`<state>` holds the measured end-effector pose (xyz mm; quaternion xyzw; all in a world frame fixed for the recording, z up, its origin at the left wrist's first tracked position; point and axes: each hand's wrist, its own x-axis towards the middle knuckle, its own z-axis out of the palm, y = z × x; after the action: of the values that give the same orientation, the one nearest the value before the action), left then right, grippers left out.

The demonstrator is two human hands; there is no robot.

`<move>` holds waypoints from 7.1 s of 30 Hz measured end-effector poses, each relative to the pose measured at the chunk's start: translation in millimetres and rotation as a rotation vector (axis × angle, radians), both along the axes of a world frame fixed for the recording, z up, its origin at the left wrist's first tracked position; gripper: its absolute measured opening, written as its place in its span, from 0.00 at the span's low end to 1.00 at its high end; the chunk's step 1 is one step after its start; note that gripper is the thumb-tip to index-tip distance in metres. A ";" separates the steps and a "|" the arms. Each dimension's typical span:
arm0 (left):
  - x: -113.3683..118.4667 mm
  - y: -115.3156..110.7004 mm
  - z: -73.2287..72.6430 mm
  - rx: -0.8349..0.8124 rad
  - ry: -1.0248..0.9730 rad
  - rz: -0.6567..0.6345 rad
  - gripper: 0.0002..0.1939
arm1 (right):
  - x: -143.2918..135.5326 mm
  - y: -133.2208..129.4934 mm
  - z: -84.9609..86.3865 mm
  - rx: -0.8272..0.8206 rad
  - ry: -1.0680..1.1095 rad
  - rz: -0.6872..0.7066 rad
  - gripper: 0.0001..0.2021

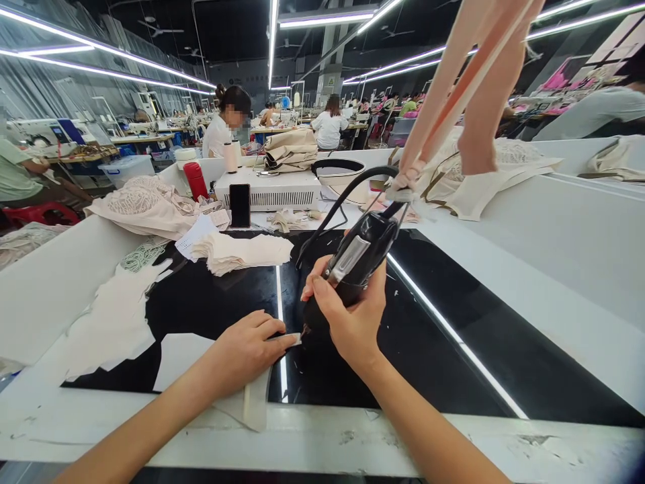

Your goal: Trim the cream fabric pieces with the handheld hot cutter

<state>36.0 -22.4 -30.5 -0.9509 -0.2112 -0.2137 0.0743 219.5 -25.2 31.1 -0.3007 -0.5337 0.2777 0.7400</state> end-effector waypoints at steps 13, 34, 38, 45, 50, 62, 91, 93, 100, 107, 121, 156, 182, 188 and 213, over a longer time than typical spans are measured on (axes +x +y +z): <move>-11.4 -1.9 -0.7 -0.099 -0.073 -0.006 0.12 | 1.9 -2.5 -1.0 -0.007 -0.063 -0.035 0.20; -23.8 -14.7 -7.8 -0.111 -0.139 0.004 0.12 | -1.2 -1.6 4.5 -0.002 0.009 -0.023 0.17; -24.0 -14.4 -9.7 -0.103 -0.136 0.009 0.11 | -5.8 1.7 5.2 -0.004 0.019 -0.033 0.17; -23.9 -15.5 -10.2 -0.098 -0.112 0.032 0.09 | -19.4 6.7 2.1 -0.002 0.037 0.005 0.18; -23.1 -16.3 -10.5 -0.104 -0.108 0.043 0.10 | -22.7 5.7 0.4 -0.006 0.004 -0.010 0.19; -23.2 -16.4 -8.3 -0.096 -0.136 0.019 0.12 | -9.4 4.6 2.1 -0.015 0.016 -0.043 0.18; -24.8 -13.6 -11.4 -0.119 -0.152 -0.009 0.09 | -18.8 -7.7 -1.9 0.006 0.019 0.020 0.17; -25.2 -13.9 -11.2 -0.122 -0.152 -0.009 0.09 | -17.1 -7.9 -0.9 0.009 0.022 0.011 0.17; -25.1 -12.8 -11.8 -0.106 -0.166 -0.013 0.11 | -8.5 -8.6 -0.7 0.027 0.036 -0.025 0.18; -26.0 -12.3 -13.2 -0.107 -0.148 -0.014 0.10 | -9.7 -7.3 -2.4 0.041 0.040 -0.016 0.19; -15.0 -52.7 -22.8 -0.043 -0.114 0.407 0.16 | -9.3 -20.7 2.2 0.001 -0.025 -0.080 0.18; 3.3 -77.4 -11.6 0.062 0.077 0.434 0.21 | -8.9 -46.5 -1.5 0.047 -0.033 -0.086 0.20; 20.3 -96.5 -39.5 0.089 0.080 0.543 0.46 | -28.4 -19.0 -0.7 -0.010 0.041 0.044 0.19; 20.2 -96.8 -39.0 0.089 0.075 0.534 0.46 | -30.5 -16.4 1.1 -0.009 0.022 0.019 0.17; 24.0 -96.2 -40.0 0.125 -0.058 0.551 0.51 | -48.6 -5.4 -1.2 -0.018 0.069 0.126 0.17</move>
<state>60.1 -118.5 -70.5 -0.8446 -0.4503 -0.2252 0.1821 171.0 -30.6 29.8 -0.2634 -0.5233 0.3388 0.7362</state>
